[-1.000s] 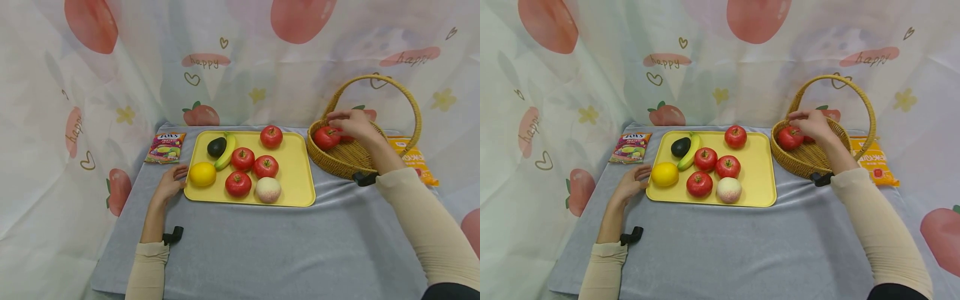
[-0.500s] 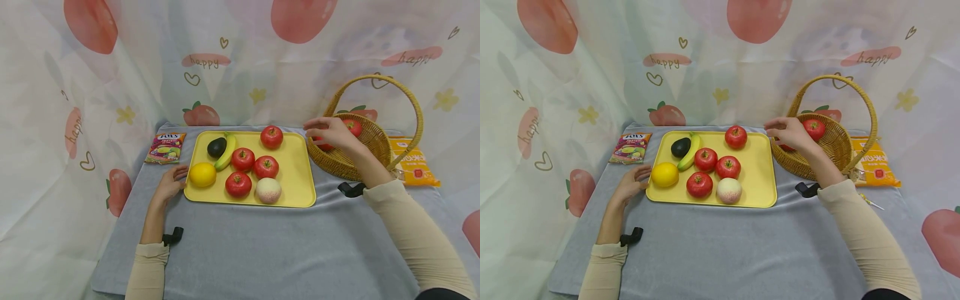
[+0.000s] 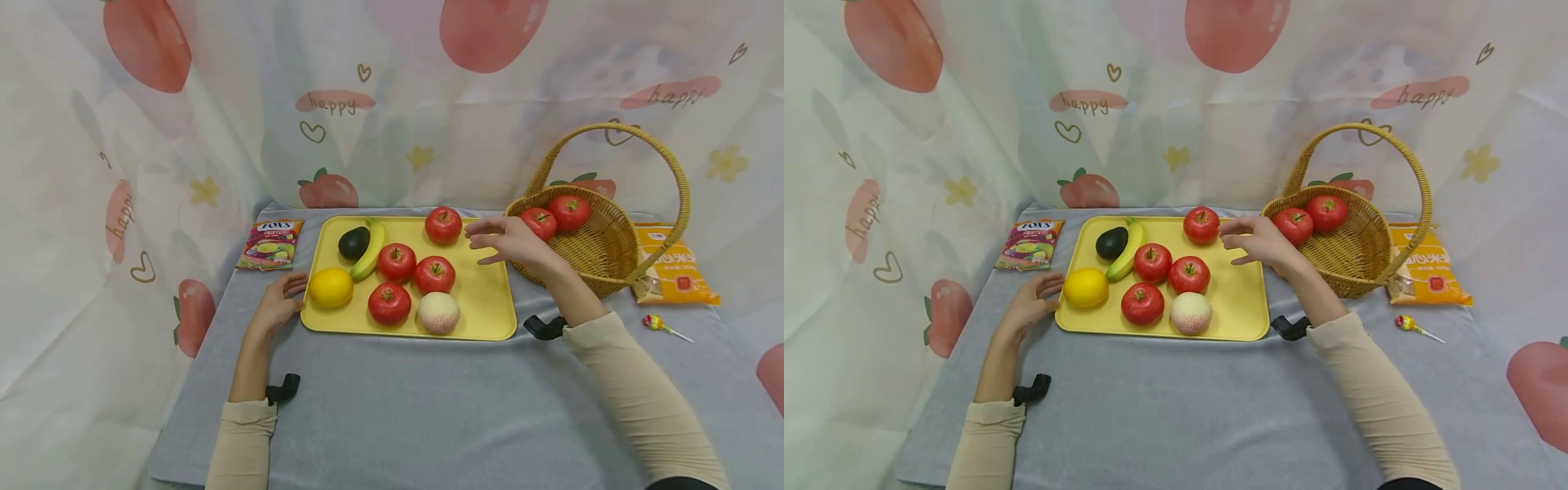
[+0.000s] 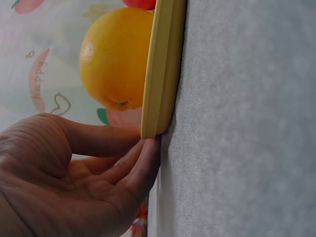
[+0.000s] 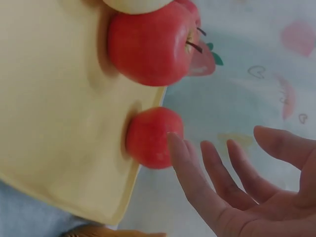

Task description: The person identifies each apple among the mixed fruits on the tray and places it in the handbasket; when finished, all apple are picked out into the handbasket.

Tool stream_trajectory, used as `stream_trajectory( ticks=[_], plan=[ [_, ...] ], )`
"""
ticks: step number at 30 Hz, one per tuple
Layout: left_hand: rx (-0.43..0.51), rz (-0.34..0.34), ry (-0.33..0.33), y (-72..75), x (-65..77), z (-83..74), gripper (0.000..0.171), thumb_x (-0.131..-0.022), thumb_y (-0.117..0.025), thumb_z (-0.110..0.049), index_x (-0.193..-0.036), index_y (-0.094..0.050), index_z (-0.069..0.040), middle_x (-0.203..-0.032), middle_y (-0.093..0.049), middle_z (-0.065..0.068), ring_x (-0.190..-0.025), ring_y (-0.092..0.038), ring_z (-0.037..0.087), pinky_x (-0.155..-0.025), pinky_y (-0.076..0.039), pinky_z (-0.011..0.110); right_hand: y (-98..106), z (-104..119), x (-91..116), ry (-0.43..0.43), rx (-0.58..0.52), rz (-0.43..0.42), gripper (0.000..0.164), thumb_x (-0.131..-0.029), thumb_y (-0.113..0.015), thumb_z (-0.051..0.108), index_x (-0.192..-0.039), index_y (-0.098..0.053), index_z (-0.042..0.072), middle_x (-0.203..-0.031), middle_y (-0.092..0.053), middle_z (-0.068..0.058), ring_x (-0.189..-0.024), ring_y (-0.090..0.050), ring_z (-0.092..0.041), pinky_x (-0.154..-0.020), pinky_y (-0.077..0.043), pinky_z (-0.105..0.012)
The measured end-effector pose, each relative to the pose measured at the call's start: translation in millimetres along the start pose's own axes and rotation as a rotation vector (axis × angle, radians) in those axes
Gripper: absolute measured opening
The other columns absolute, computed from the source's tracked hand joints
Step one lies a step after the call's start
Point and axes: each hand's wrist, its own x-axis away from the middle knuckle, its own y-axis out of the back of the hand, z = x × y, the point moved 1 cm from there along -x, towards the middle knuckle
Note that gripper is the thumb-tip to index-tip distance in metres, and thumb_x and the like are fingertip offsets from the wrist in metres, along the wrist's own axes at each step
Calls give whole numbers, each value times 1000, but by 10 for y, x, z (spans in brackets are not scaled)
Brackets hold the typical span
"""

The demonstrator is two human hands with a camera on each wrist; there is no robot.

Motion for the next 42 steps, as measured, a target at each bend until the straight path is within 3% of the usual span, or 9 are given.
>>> stream_trajectory(
  ticks=[7, 13, 27, 42],
  plan=[
    [2, -6, -3, 7, -1, 0, 68, -93, -56, 18, -157, -37, 3, -159, -43, 23, -147, -42, 36, -118, -39, 52, -176, -93, -58, 9, -52, 75, 42, -105, -62, 16, -142, -56, -3, -146, -53, -24, -134, -52, -47, -96, -55, -60],
    [6, -9, -4, 5, -5, 21, 68, -92, -56, 18, -156, -38, 2, -159, -43, 22, -147, -42, 36, -117, -40, 51, -274, -144, -84, 2, -72, 96, 43, -105, -60, 16, -144, -54, -3, -149, -50, -27, -136, -49, -49, -98, -53, -63],
    [-25, -26, -14, -2, -16, 28, 66, -93, -56, 15, -155, -41, 1, -156, -47, 21, -145, -45, 35, -116, -42, 50, -366, -285, -169, -29, -99, 112, 47, -106, -58, 14, -147, -49, -6, -154, -44, -30, -134, -52, -46, -98, -53, -63],
    [-15, -25, -1, -10, -41, 43, 66, -91, -57, 16, -154, -43, 0, -154, -49, 20, -144, -47, 34, -115, -43, 49, -554, -443, -264, -45, -95, 116, 48, -104, -62, 12, -147, -50, -6, -146, -53, -26, -124, -58, -38, -93, -57, -61]
  ],
)
